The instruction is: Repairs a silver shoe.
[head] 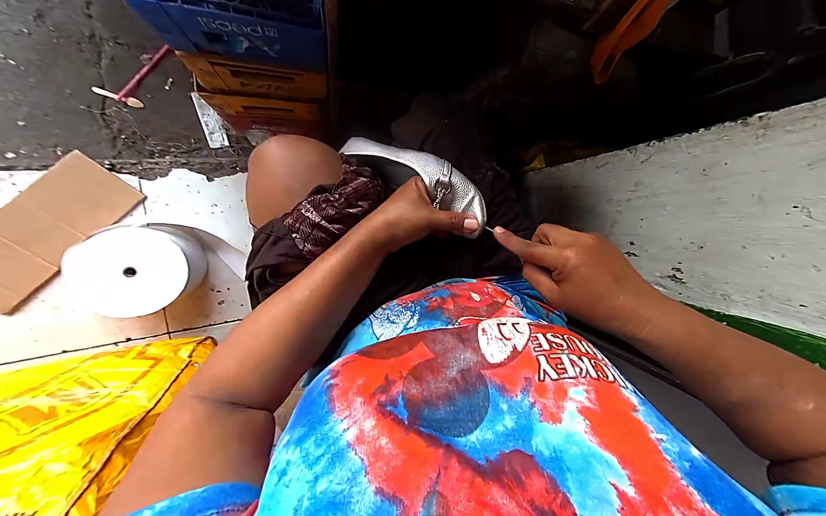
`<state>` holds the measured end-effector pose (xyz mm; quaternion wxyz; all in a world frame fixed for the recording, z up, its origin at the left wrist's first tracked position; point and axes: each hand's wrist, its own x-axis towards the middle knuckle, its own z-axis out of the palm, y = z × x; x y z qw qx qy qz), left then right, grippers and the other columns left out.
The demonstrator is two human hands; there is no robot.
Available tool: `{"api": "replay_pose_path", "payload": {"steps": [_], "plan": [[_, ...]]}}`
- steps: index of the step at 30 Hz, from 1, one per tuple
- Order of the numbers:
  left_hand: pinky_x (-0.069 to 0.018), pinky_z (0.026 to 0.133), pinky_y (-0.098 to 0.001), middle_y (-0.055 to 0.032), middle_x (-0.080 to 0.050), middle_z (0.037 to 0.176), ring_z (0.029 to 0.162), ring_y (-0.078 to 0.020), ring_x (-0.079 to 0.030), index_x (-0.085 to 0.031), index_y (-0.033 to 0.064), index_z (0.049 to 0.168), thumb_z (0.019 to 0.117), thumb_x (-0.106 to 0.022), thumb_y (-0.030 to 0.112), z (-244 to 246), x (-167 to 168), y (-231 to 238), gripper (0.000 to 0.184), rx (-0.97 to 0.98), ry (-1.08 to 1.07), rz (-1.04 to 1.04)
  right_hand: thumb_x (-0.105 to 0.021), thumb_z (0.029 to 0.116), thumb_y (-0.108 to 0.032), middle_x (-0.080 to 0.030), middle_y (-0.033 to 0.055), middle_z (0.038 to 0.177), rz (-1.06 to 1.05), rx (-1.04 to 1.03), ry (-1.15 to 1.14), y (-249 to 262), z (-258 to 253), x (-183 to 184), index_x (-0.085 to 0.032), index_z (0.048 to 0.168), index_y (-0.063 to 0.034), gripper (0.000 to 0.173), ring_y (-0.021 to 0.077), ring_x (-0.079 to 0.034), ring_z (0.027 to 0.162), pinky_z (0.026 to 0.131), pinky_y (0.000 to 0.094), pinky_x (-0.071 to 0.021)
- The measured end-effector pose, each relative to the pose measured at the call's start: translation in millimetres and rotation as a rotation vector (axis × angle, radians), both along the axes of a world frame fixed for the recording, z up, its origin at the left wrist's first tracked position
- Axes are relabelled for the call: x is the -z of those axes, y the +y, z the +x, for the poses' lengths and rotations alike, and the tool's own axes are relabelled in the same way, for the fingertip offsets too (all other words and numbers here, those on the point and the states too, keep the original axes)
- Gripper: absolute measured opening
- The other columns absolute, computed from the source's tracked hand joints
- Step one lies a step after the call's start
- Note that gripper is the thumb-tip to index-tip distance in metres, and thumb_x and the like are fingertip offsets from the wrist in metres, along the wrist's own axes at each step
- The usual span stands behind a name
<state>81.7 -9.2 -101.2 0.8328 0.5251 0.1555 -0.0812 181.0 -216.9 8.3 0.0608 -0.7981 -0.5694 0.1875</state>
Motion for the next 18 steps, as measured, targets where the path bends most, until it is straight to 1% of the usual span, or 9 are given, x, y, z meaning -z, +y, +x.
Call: {"api": "replay_pose_path", "payload": {"steps": [3, 6, 8, 16, 18], "plan": [[-0.0584, 0.068, -0.0222, 0.0, -0.074, 0.081, 0.069, -0.0051, -0.069, -0.069, 0.0046, 0.095, 0.0791, -0.082, -0.003, 1, 0, 3, 0.022, 0.009, 0.017, 0.027, -0.055, 0.0923, -0.01, -0.058, 0.0073, 0.072, -0.007, 0.019, 0.029, 3, 2, 3, -0.072, 0.132, -0.0126, 0.043, 0.0186, -0.055, 0.057, 0.048, 0.0332, -0.0437], [-0.0585, 0.069, -0.0219, 0.0008, -0.074, 0.082, 0.071, -0.0042, -0.069, -0.07, 0.0052, 0.094, 0.079, -0.082, -0.003, 3, 2, 4, 0.021, 0.014, 0.022, 0.028, -0.055, 0.0928, -0.01, -0.059, 0.0074, 0.073, -0.01, 0.028, 0.052, 3, 4, 7, -0.072, 0.132, -0.0121, 0.043, 0.0183, -0.055, 0.057, 0.048, 0.0327, -0.0434], [-0.0581, 0.069, -0.0213, 0.0016, -0.074, 0.082, 0.072, -0.0036, -0.069, -0.07, 0.0059, 0.095, 0.0794, -0.081, -0.003, 4, 3, 4, 0.021, 0.016, 0.015, 0.016, -0.055, 0.0931, -0.01, -0.06, 0.0079, 0.074, -0.016, 0.03, 0.065, 4, 6, 8, -0.071, 0.132, -0.0116, 0.043, 0.0189, -0.057, 0.059, 0.049, 0.033, -0.0449], [-0.059, 0.071, -0.0215, 0.0006, -0.075, 0.084, 0.075, -0.0042, -0.071, -0.07, 0.0051, 0.096, 0.0787, -0.082, -0.004, 5, 5, 6, 0.023, 0.012, 0.027, 0.017, -0.054, 0.0941, -0.011, -0.058, 0.0066, 0.074, -0.053, 0.039, 0.1, 12, 9, 14, -0.07, 0.135, -0.0134, 0.044, 0.0176, -0.056, 0.06, 0.05, 0.0321, -0.0442], [-0.0582, 0.069, -0.021, 0.0009, -0.075, 0.083, 0.073, -0.0037, -0.07, -0.07, 0.0053, 0.095, 0.0785, -0.082, -0.004, 5, 5, 5, 0.022, 0.005, 0.019, 0.014, -0.055, 0.0936, -0.01, -0.059, 0.0073, 0.075, -0.069, 0.043, 0.1, 15, 9, 14, -0.069, 0.135, -0.0131, 0.044, 0.0187, -0.056, 0.061, 0.051, 0.0333, -0.0453]]}}
